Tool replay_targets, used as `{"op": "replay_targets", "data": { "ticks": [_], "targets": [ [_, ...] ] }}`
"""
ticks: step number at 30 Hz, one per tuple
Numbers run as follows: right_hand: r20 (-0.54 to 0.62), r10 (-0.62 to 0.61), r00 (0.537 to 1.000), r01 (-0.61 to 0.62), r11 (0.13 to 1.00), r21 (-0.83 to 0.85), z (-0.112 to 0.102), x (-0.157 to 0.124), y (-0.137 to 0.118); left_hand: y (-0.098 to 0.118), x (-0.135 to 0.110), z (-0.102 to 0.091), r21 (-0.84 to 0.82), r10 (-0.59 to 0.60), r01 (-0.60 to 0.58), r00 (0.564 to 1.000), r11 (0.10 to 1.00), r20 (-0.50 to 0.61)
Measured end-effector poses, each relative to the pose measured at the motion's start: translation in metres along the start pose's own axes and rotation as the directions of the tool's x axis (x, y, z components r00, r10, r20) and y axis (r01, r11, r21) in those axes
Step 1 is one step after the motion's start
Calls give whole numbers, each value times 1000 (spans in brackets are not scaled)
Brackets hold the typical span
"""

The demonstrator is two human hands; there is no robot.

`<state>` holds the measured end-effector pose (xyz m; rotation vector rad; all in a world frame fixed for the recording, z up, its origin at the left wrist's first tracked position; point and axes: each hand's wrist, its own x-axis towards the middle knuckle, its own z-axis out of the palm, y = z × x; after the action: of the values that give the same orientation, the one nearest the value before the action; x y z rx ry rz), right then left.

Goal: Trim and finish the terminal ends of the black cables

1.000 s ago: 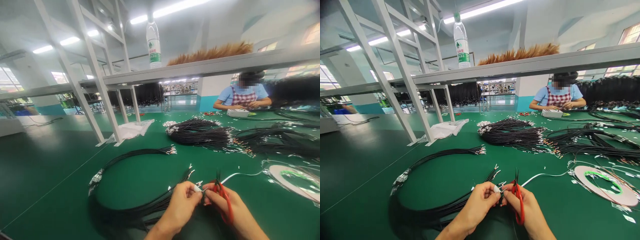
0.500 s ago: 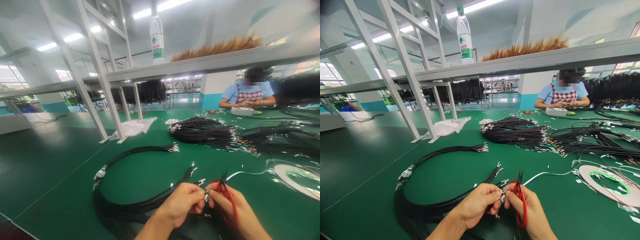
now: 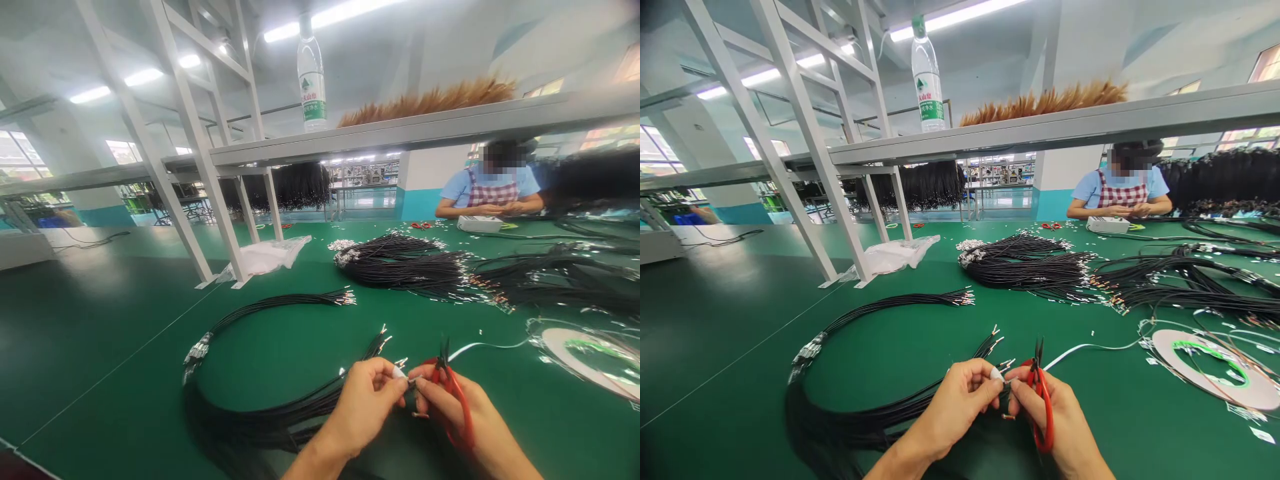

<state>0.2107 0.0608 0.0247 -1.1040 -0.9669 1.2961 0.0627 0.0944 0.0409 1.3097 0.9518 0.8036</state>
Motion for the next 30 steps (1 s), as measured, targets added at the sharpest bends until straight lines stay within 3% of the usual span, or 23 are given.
{"op": "replay_targets", "data": {
  "ticks": [3,6,10,14,17,20,24,30],
  "targets": [
    [-45,9,999,-9,1000,8,-3,1,3,-1,-2,3,120,112,-101,990,988,-90],
    [-66,12,998,-11,1000,15,-5,2,5,1,-5,5,268,220,-186,970,945,-105],
    [-74,-25,997,26,1000,12,-5,1,5,3,-7,7,366,267,-204,954,908,-132],
    [-81,-69,994,66,997,-39,-2,-3,5,0,-5,8,192,141,-112,979,975,-147],
    [-78,-68,995,62,995,-76,0,-4,7,-1,-2,4,-5,-3,3,999,1000,-50],
    [-66,-54,996,49,996,-78,-1,-2,9,2,-1,-2,-86,-73,79,995,993,75],
    [-41,-65,997,62,996,-60,-5,0,8,3,-2,-4,-61,-80,90,986,994,145],
    [-65,-87,994,81,992,-102,-2,-5,-1,-6,-1,4,27,17,-17,1000,999,10]
  ]
}}
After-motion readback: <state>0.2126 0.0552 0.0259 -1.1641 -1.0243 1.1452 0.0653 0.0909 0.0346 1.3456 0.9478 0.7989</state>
